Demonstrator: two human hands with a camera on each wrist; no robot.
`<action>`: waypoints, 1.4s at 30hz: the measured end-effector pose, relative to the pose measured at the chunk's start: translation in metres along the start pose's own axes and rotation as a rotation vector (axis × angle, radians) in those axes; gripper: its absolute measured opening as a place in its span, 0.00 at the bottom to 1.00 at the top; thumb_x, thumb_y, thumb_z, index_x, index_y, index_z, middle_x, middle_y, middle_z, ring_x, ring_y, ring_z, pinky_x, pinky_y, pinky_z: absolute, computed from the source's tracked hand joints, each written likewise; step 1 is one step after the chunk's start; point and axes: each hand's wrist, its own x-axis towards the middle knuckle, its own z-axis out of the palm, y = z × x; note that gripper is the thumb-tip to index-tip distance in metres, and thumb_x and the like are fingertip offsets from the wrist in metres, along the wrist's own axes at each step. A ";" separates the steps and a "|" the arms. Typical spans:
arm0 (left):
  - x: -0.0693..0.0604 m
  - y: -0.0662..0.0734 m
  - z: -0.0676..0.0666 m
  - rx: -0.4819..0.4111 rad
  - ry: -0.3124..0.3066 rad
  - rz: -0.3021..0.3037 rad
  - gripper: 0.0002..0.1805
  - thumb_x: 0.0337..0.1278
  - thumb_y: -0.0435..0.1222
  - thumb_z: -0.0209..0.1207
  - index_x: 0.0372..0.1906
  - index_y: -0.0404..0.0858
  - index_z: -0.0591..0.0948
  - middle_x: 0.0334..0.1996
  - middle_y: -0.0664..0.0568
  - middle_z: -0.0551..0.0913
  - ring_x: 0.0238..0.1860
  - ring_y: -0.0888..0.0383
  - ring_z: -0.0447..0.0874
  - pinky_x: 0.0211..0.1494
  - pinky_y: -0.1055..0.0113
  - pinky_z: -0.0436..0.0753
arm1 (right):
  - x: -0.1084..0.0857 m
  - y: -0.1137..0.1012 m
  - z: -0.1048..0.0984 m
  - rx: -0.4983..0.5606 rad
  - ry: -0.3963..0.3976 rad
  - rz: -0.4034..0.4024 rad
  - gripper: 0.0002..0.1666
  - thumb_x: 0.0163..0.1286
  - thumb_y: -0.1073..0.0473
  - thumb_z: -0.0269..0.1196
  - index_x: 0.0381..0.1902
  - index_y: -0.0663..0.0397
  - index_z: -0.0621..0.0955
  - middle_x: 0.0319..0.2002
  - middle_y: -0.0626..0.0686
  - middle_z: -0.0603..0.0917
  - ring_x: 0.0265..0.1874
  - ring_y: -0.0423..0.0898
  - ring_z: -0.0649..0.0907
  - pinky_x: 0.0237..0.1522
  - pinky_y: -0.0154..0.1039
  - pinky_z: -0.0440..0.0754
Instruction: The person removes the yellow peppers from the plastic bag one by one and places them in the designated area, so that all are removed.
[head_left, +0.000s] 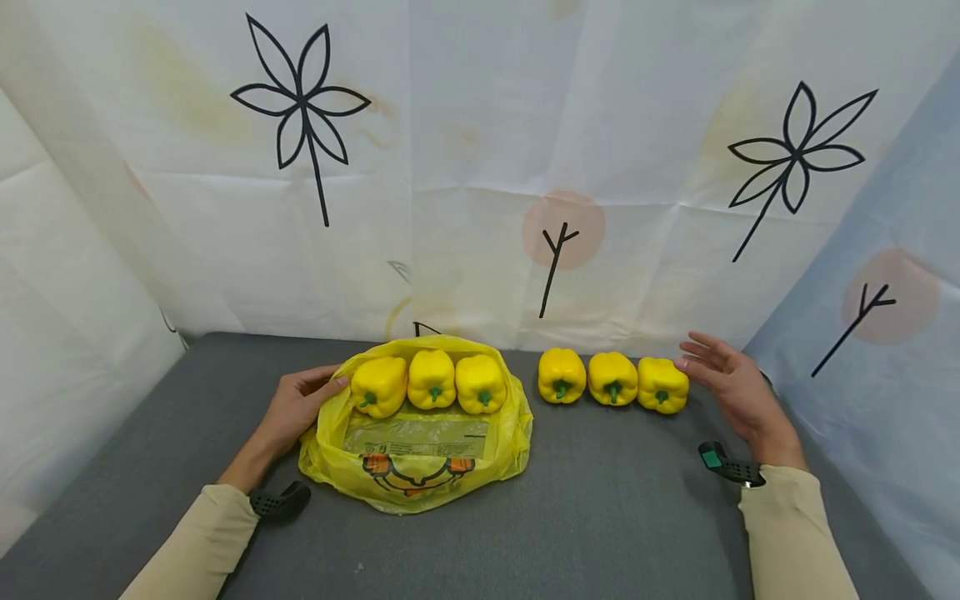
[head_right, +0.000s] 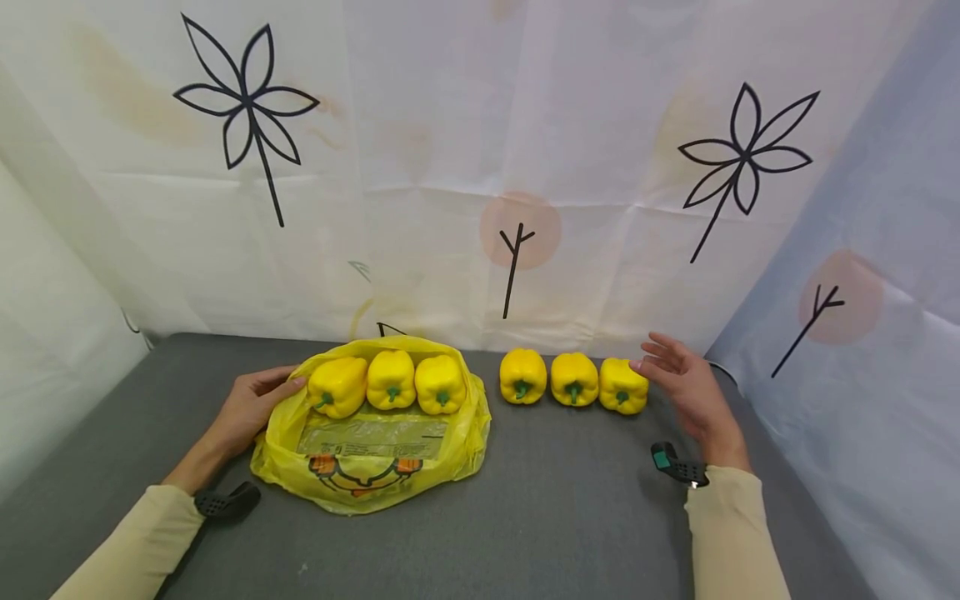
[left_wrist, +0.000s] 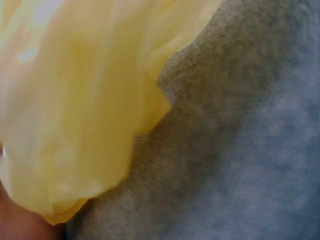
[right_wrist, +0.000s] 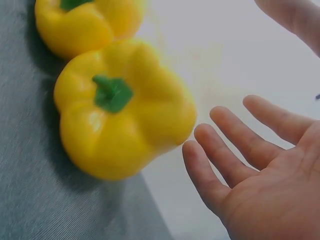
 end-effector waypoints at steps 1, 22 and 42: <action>0.000 0.000 0.000 0.001 0.000 0.001 0.27 0.75 0.41 0.58 0.68 0.26 0.74 0.51 0.65 0.83 0.47 0.65 0.85 0.47 0.68 0.87 | -0.001 -0.003 0.000 -0.002 0.002 -0.008 0.47 0.79 0.49 0.58 0.82 0.58 0.47 0.77 0.69 0.54 0.67 0.48 0.70 0.69 0.62 0.64; -0.003 0.000 -0.001 0.004 0.004 0.000 0.27 0.75 0.40 0.58 0.68 0.25 0.74 0.51 0.65 0.83 0.47 0.65 0.86 0.47 0.68 0.87 | -0.007 -0.059 0.044 -0.029 -0.046 -0.142 0.44 0.75 0.55 0.64 0.80 0.59 0.57 0.74 0.65 0.63 0.70 0.65 0.66 0.60 0.35 0.77; -0.001 0.002 0.000 -0.008 -0.013 0.014 0.26 0.76 0.39 0.57 0.68 0.25 0.74 0.52 0.64 0.83 0.47 0.64 0.86 0.46 0.67 0.87 | 0.002 -0.091 0.110 0.050 -0.217 -0.240 0.40 0.70 0.61 0.69 0.75 0.58 0.66 0.70 0.62 0.69 0.70 0.60 0.69 0.70 0.62 0.65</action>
